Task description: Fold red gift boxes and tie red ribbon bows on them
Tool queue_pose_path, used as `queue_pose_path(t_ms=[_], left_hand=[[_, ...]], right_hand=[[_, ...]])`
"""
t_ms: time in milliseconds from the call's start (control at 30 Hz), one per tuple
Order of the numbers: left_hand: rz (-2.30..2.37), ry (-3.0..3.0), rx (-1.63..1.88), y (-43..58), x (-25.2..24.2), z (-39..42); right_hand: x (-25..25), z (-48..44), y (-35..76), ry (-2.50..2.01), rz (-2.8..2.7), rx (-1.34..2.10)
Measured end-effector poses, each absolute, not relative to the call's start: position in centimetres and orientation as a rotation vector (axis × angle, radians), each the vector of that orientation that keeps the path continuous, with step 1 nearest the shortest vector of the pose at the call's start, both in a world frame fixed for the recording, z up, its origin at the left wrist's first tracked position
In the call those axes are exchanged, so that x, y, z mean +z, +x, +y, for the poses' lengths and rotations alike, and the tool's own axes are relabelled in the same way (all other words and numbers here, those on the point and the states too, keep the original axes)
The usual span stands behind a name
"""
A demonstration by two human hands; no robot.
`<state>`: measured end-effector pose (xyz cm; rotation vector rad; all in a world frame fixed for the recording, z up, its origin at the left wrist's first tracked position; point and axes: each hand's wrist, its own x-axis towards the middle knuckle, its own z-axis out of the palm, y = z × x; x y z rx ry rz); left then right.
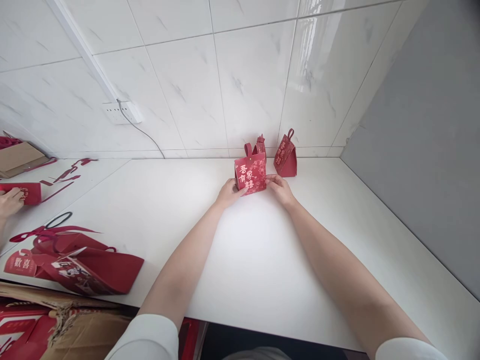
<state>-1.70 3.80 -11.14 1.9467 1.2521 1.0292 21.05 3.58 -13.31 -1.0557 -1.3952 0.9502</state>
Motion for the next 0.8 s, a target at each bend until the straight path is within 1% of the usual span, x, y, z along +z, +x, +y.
queue_pose_path(t_ms=[267, 433, 600, 667, 800], left_hand=[[1.024, 1.831, 0.872, -4.5, -10.1, 4.2], [1.006, 1.847, 0.871, -5.2, -9.5, 4.0], [1.066, 1.869, 0.836, -5.7, -10.0, 4.4], [1.149, 1.879, 0.902, -5.6, -10.3, 4.7], [1.391, 1.883, 1.175, -4.6, -10.4, 4.3]], right_hand=[[-13.1, 3.0, 21.7, -0.948, -1.552, 1.11], [-13.2, 3.1, 22.1, -0.972, -1.606, 1.127], [-12.1, 2.3, 22.1, -0.969, -1.678, 1.207], [-11.8, 2.0, 22.1, -1.02, -1.655, 1.153], [-11.6, 1.9, 22.1, -1.175, -1.464, 0.895]])
